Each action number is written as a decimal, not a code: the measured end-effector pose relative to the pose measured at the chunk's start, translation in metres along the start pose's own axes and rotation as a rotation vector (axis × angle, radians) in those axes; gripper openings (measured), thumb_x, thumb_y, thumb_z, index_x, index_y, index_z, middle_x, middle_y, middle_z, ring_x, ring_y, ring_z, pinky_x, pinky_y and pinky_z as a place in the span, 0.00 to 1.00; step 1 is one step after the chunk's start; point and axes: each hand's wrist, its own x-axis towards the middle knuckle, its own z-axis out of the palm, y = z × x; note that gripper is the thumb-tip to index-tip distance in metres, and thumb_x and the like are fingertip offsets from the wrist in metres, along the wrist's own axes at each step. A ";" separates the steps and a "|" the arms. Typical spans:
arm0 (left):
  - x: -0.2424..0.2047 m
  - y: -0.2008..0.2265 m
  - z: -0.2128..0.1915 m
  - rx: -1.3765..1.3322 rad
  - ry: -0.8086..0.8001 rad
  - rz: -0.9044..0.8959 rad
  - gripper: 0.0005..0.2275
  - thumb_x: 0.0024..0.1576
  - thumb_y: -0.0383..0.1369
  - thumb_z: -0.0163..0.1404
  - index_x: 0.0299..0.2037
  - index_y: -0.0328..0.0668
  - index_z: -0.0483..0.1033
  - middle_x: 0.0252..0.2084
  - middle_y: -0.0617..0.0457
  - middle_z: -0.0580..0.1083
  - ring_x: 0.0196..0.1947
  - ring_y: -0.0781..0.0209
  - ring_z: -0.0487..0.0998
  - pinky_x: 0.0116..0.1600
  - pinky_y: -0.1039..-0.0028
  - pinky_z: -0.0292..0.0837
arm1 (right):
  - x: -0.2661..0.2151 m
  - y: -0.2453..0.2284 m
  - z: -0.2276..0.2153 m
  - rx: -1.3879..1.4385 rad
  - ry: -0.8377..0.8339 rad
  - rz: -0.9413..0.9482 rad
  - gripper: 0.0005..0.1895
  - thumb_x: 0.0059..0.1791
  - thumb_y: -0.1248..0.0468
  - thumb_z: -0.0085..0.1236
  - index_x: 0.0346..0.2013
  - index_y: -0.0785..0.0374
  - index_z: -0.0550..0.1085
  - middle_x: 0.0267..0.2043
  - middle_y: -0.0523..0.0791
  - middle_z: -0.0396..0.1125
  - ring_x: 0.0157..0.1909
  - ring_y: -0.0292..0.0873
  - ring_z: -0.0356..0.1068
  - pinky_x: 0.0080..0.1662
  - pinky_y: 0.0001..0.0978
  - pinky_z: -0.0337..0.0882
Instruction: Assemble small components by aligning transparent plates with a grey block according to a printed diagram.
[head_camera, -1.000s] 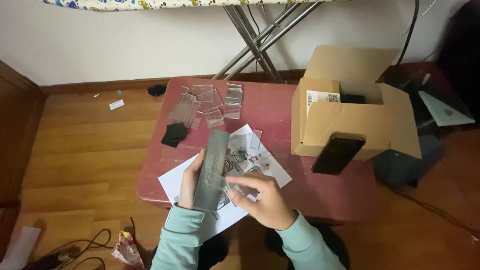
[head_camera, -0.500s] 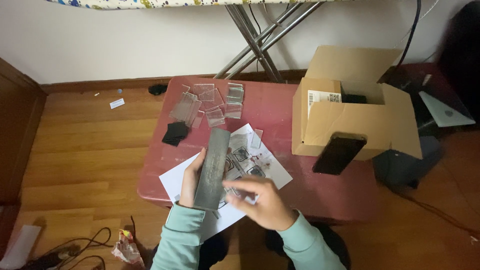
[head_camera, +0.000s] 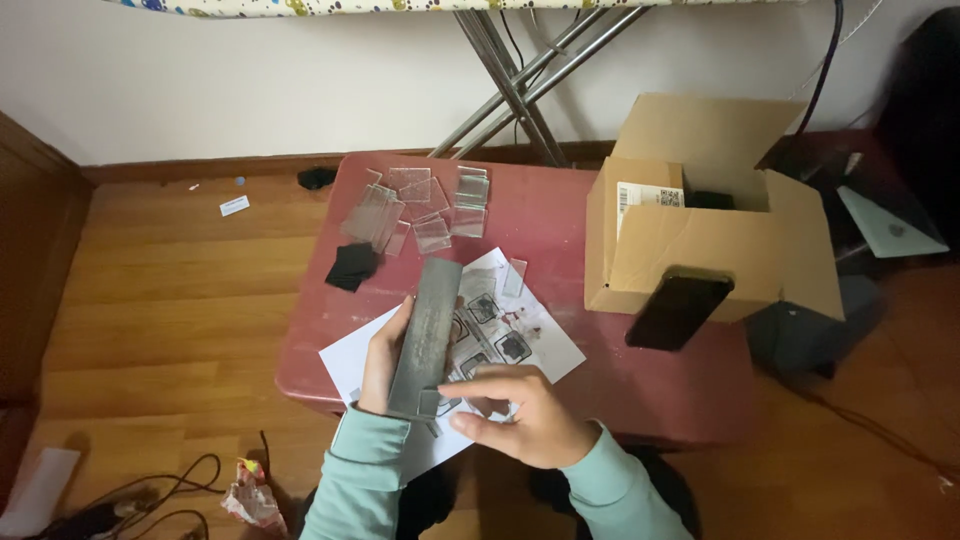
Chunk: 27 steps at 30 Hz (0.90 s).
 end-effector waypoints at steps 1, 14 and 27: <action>0.000 0.000 0.000 0.000 0.002 -0.002 0.32 0.67 0.58 0.45 0.60 0.33 0.84 0.27 0.51 0.76 0.18 0.64 0.70 0.24 0.77 0.60 | 0.000 0.004 0.001 0.002 0.001 0.002 0.13 0.56 0.63 0.69 0.54 0.62 0.85 0.30 0.42 0.68 0.30 0.39 0.63 0.36 0.33 0.66; -0.008 -0.001 0.008 -0.045 0.004 0.004 0.29 0.68 0.56 0.46 0.58 0.36 0.85 0.28 0.52 0.77 0.20 0.64 0.71 0.24 0.75 0.62 | -0.002 0.012 0.001 -0.025 0.113 0.138 0.17 0.56 0.57 0.68 0.57 0.62 0.85 0.36 0.41 0.76 0.32 0.35 0.66 0.34 0.29 0.67; 0.000 0.000 -0.003 0.039 0.009 0.012 0.30 0.68 0.57 0.44 0.61 0.37 0.85 0.29 0.50 0.78 0.18 0.64 0.72 0.23 0.77 0.65 | -0.002 0.002 0.001 0.026 -0.001 0.071 0.16 0.57 0.60 0.68 0.57 0.63 0.85 0.31 0.40 0.65 0.31 0.38 0.61 0.36 0.31 0.63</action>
